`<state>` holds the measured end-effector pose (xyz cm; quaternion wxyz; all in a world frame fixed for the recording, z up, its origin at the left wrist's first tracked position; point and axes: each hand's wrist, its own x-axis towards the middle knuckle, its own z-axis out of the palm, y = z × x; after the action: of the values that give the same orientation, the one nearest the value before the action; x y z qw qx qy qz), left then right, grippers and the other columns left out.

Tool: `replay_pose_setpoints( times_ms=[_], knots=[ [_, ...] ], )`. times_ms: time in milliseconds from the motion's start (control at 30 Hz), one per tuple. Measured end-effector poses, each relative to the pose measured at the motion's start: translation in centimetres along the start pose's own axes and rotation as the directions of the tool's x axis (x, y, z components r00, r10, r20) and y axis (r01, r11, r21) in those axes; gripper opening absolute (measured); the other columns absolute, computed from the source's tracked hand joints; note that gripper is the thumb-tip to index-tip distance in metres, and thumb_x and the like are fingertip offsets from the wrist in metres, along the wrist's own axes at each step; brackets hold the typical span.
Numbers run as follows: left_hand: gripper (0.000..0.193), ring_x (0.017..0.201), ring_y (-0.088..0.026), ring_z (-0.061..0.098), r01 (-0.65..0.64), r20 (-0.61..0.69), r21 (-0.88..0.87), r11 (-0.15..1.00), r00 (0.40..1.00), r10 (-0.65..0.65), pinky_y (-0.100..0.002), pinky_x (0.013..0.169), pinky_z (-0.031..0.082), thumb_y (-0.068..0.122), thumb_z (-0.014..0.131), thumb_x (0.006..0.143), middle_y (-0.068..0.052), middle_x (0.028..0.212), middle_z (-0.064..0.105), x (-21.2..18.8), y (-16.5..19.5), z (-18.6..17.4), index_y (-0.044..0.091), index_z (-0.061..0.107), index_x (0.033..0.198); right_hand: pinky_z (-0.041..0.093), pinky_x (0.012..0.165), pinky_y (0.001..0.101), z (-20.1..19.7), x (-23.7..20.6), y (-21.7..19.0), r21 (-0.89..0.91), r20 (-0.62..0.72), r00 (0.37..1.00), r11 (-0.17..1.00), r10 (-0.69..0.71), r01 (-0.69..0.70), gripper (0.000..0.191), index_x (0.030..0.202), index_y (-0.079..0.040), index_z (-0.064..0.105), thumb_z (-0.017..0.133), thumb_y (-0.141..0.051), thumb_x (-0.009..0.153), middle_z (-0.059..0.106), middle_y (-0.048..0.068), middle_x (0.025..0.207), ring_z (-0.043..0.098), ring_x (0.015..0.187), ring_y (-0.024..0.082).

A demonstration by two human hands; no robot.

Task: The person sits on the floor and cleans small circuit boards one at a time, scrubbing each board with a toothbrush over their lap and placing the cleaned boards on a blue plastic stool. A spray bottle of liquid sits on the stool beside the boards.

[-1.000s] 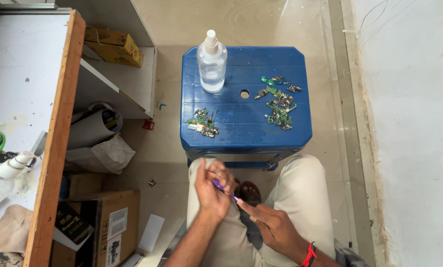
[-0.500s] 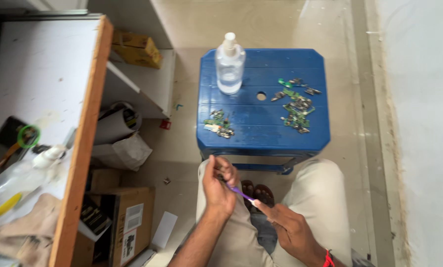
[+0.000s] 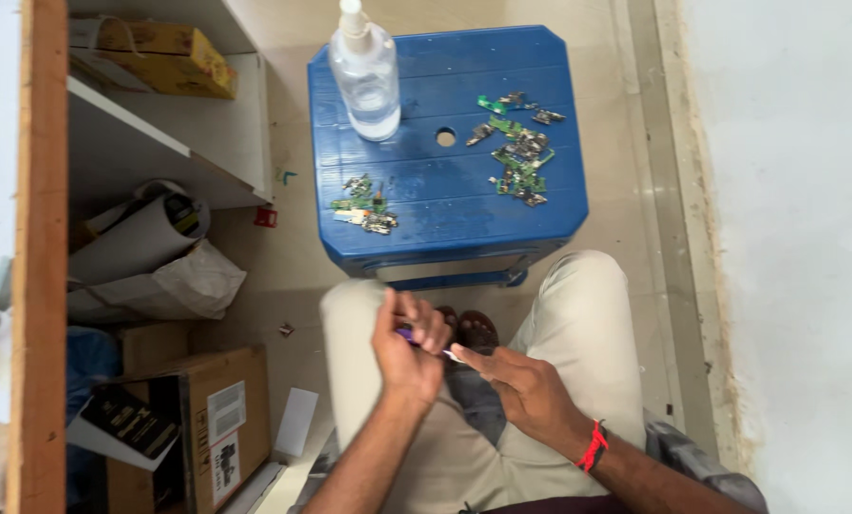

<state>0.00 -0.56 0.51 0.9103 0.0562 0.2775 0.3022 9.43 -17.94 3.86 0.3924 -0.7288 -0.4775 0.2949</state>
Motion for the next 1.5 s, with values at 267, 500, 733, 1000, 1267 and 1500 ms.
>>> replay_pose_setpoints(
  times_ms=[267, 500, 733, 1000, 1267, 1500],
  knots=[
    [0.049, 0.048, -0.016, 0.035, 0.048, -0.013, 0.009, 0.999, 0.999, -0.048, -0.031, 0.046, 0.029, 0.041, 0.043, 0.107, -0.001, 0.053, 0.038, -1.0, -1.2, 1.2, 0.011, 0.046, 0.069, 0.053, 0.066, 0.0290, 0.6, -0.5, 0.7, 0.056, -0.015, 1.000, 0.998, 0.001, 0.000, 0.067, 0.142, -0.019, 0.065, 0.058, 0.015, 0.084, 0.056, 0.008, 0.077, 0.060, 0.066, 0.020],
    [0.053, 0.054, -0.019, 0.039, -0.095, 0.068, 0.006, 0.996, 0.993, 0.094, -0.033, 0.052, 0.033, 0.047, 0.039, 0.107, -0.005, 0.058, 0.041, -0.5, 0.3, 0.5, 0.009, 0.045, 0.070, 0.052, 0.068, 0.0288, 1.5, -0.6, 0.9, 0.115, -0.008, 1.000, 0.993, -0.015, 0.016, 0.071, 0.145, -0.018, 0.060, 0.055, 0.016, 0.083, 0.055, 0.007, 0.079, 0.057, 0.069, 0.018],
    [0.055, 0.055, -0.018, 0.040, 0.018, 0.092, -0.033, 0.999, 0.996, -0.015, -0.032, 0.053, 0.033, 0.052, 0.039, 0.107, -0.005, 0.061, 0.043, -0.6, -0.5, 0.5, 0.009, 0.046, 0.074, 0.052, 0.068, 0.0286, 0.8, -0.3, 0.9, 0.118, 0.002, 1.000, 0.993, 0.031, -0.031, 0.067, 0.144, -0.020, 0.062, 0.055, 0.015, 0.087, 0.057, 0.007, 0.078, 0.058, 0.069, 0.018],
    [0.063, 0.062, -0.020, 0.047, -0.048, 0.105, -0.065, 0.997, 0.993, 0.055, -0.032, 0.058, 0.039, 0.061, 0.033, 0.106, -0.008, 0.068, 0.051, -0.6, 0.6, 0.7, 0.005, 0.055, 0.088, 0.051, 0.066, 0.0275, 1.0, 0.4, 0.2, 0.126, 0.028, 0.998, 0.990, 0.058, -0.061, 0.062, 0.143, -0.019, 0.062, 0.056, 0.012, 0.090, 0.056, 0.006, 0.076, 0.055, 0.066, 0.018],
    [0.067, 0.073, -0.022, 0.053, -0.096, 0.093, -0.063, 0.993, 0.991, 0.101, -0.034, 0.067, 0.044, 0.066, 0.035, 0.107, -0.010, 0.075, 0.056, -0.6, 0.4, -0.1, 0.003, 0.058, 0.116, 0.049, 0.061, 0.0271, 1.0, 0.0, -0.8, -0.056, -0.069, 0.997, 0.998, 0.032, -0.036, 0.060, 0.139, -0.020, 0.065, 0.057, 0.011, 0.089, 0.052, 0.008, 0.074, 0.051, 0.061, 0.017],
    [0.070, 0.072, -0.022, 0.056, -0.001, 0.058, -0.160, 0.987, 0.998, 0.010, -0.033, 0.066, 0.045, 0.070, 0.036, 0.102, -0.011, 0.080, 0.060, 0.2, 1.1, -0.1, 0.006, 0.057, 0.121, 0.051, 0.062, 0.0280, 1.3, 0.3, -1.5, -0.060, -0.042, 0.999, 0.998, 0.023, -0.025, 0.067, 0.143, -0.018, 0.062, 0.055, 0.015, 0.085, 0.053, 0.008, 0.076, 0.055, 0.062, 0.017]
  ],
)
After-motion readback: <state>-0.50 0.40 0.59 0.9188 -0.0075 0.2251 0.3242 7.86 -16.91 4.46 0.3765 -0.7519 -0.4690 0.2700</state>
